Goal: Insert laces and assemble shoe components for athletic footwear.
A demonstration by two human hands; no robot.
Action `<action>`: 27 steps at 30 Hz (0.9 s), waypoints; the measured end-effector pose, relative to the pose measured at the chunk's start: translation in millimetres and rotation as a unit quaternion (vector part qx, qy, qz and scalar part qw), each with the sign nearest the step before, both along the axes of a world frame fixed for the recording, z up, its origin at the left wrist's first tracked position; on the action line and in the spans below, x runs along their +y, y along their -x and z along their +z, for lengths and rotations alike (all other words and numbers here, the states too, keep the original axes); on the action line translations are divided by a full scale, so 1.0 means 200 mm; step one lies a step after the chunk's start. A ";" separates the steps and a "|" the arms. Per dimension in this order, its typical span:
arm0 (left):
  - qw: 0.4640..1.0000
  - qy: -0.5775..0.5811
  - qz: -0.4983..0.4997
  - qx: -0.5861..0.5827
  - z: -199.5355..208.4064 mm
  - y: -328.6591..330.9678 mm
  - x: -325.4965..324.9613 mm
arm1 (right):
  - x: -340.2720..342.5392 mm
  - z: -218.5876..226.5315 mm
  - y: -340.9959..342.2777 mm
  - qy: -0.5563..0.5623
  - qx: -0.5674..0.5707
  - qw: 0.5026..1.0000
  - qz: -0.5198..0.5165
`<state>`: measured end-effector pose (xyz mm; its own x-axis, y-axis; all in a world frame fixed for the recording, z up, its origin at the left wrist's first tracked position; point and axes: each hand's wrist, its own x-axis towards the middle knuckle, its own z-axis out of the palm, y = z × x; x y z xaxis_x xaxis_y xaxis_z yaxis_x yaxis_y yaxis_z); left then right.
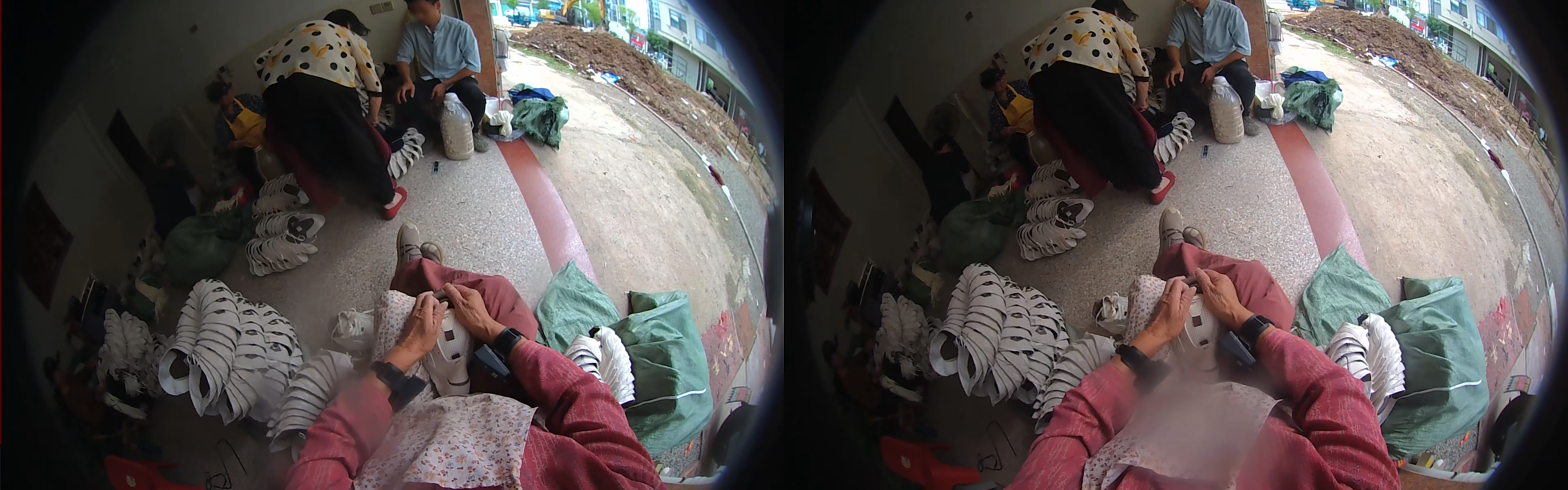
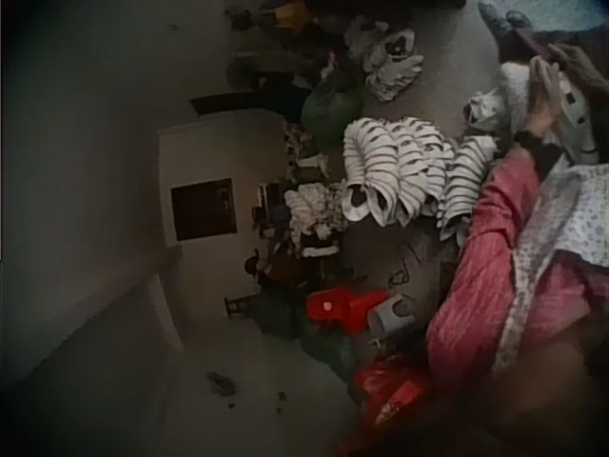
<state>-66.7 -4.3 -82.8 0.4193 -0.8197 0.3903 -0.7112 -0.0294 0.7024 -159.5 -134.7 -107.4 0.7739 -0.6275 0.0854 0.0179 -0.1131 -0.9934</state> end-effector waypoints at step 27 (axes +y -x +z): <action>0.950 -0.094 -0.185 -0.233 0.12 0.11 -0.12 | -0.42 -0.86 1.68 0.314 0.331 0.843 -0.284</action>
